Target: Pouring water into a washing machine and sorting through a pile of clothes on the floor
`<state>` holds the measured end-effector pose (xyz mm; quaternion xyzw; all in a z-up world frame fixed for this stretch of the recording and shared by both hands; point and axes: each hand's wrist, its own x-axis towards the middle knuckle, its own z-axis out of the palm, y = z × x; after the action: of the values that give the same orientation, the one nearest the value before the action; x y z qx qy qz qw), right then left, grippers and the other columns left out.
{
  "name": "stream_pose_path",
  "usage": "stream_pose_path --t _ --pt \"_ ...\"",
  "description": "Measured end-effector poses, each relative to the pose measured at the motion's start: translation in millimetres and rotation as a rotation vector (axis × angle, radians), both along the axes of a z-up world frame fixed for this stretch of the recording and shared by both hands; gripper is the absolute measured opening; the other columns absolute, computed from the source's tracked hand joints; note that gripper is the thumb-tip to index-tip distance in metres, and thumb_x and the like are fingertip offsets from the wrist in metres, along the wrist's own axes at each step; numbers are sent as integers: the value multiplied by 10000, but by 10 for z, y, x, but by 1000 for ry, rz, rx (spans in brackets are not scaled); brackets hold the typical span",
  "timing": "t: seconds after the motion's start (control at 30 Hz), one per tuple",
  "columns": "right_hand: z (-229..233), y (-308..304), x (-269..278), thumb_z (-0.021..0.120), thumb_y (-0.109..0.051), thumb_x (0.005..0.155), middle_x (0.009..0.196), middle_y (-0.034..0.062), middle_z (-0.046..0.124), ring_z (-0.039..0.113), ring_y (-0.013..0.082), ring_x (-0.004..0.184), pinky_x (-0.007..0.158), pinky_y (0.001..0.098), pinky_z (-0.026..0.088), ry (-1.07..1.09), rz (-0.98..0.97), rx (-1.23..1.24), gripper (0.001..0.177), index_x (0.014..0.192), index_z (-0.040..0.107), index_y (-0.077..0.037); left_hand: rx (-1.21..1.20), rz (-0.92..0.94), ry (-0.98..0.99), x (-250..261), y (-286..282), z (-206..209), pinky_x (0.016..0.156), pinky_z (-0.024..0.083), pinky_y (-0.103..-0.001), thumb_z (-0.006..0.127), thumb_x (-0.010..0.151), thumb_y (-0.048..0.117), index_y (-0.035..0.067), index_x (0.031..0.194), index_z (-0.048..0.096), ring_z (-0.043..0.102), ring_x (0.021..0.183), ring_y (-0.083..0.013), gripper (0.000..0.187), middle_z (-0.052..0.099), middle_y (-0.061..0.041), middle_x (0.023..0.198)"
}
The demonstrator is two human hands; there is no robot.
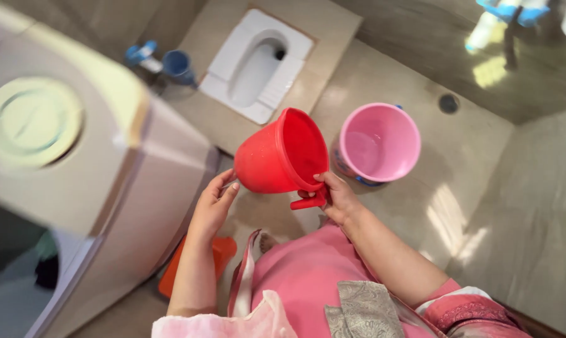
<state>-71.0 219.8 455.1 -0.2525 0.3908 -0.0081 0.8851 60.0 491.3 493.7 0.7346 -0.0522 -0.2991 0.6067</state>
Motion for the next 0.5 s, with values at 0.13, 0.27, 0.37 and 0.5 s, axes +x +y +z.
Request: stream_pose_path --t 0.13,0.27,0.37,0.5 --pt "19 -992 -339 685 -120 851 774 178 695 723 260 622 614 444 635 101 -53 -226 373 1209 593 -72 40 -155 64 -7 -1195 -158 1033 490 -457 623 1015 198 57 1458 548 623 1231 -307 471 622 -202 1388" --pt "-655 -2174 -860 747 -186 909 1106 195 699 739 307 886 747 443 621 265 -69 -457 577 1434 517 -114 174 -377 105 -176 -2546 -390 1016 506 -517 638 1002 225 66 1441 568 641 1212 -390 473 641 -223 1356" --pt "-986 -2926 -1030 783 -262 904 1024 189 690 737 297 828 684 403 609 408 -55 -553 571 1398 536 -116 326 -600 14 -215 -3428 -611 986 530 -535 658 980 295 100 1435 574 656 1186 -407 502 653 -215 1332" --pt "-1316 -3651 -1057 769 -406 891 1153 236 697 729 367 999 801 431 597 688 182 -698 715 1489 474 -149 568 -903 -114 -260 -4248 -969 1005 532 -493 652 967 408 166 1460 566 651 1218 -364 556 663 -149 1333"
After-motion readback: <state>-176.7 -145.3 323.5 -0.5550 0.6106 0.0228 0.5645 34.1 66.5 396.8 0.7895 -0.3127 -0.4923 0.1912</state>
